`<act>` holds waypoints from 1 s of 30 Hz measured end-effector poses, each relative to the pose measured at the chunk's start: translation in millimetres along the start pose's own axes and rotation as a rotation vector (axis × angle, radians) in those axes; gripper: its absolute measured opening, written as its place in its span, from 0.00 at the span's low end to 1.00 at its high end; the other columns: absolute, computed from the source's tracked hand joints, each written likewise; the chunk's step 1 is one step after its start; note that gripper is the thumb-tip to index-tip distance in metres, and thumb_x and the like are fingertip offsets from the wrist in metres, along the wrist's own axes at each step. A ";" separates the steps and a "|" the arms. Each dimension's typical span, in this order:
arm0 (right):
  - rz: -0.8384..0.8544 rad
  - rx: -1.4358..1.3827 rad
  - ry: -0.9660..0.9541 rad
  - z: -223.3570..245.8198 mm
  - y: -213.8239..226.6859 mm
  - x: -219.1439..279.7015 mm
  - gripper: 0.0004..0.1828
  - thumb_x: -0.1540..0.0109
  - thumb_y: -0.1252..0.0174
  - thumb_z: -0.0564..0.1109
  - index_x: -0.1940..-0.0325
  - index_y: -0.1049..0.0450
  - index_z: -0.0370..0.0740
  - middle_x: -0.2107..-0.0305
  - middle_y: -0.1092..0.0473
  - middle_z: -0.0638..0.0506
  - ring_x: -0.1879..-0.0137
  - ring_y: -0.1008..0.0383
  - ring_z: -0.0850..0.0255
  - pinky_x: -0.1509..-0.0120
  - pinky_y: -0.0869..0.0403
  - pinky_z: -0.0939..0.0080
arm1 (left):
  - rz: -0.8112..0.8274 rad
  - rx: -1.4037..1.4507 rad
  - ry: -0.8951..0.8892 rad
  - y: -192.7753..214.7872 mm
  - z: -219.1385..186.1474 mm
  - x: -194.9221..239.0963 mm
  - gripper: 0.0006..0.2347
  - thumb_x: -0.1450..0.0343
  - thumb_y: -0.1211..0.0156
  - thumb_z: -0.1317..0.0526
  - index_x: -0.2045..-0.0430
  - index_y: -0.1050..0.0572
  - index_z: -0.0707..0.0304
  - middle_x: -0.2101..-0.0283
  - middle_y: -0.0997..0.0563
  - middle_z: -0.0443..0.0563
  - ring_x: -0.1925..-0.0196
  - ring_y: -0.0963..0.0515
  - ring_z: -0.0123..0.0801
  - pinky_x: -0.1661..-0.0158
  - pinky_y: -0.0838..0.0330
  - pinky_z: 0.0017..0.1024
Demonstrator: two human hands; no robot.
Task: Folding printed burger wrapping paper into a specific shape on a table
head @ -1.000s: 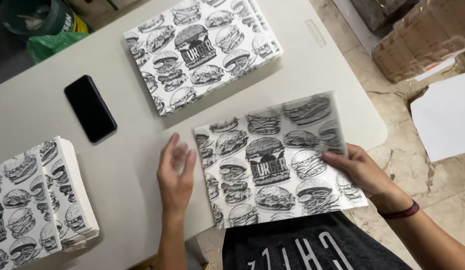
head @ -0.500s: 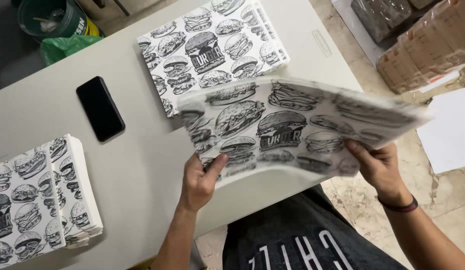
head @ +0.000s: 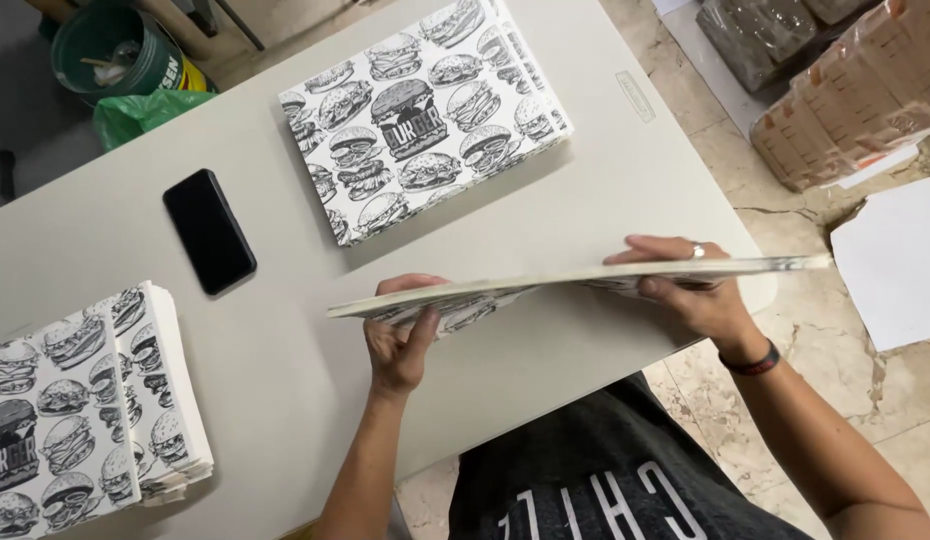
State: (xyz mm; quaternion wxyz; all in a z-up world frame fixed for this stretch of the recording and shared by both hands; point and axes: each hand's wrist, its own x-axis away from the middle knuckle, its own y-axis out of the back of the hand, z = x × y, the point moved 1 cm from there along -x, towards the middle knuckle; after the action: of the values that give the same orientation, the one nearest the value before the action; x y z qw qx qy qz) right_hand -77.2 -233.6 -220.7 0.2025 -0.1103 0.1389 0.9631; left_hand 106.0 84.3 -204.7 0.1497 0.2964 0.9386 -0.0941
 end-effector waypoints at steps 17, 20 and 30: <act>-0.054 -0.023 -0.041 76.4 -9.5 -31.5 0.05 0.41 0.33 0.34 0.61 0.17 0.34 0.69 0.21 0.48 0.62 0.24 0.66 0.51 0.23 0.57 | -0.028 -0.336 0.100 -8.2 -47.8 5.3 0.09 0.27 0.41 0.65 0.64 0.22 0.78 0.66 0.19 0.66 0.58 0.26 0.31 0.58 0.25 0.40; -0.018 -0.013 -0.248 88.1 -14.0 -16.8 0.06 0.38 0.36 0.38 0.69 0.16 0.38 0.79 0.22 0.49 0.71 0.26 0.65 0.58 0.24 0.58 | -0.052 -0.220 0.343 -9.7 -45.3 17.7 0.12 0.28 0.39 0.62 0.60 0.22 0.77 0.63 0.18 0.63 0.58 0.24 0.31 0.57 0.25 0.39; 0.439 0.675 0.422 79.5 -32.2 22.2 0.21 0.37 0.48 0.39 0.43 0.21 0.56 0.48 0.23 0.43 0.51 0.19 0.51 0.55 0.19 0.56 | -0.276 -0.030 1.051 0.8 -33.5 31.9 0.17 0.28 0.37 0.60 0.51 0.25 0.79 0.66 0.18 0.66 0.67 0.16 0.40 0.67 0.21 0.38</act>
State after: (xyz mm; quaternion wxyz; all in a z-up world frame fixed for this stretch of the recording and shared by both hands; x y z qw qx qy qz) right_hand -95.9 -172.5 -159.4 -0.0145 -0.1997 0.5035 0.8405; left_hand 74.1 110.7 -184.1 -0.3494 0.1754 0.9183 0.0617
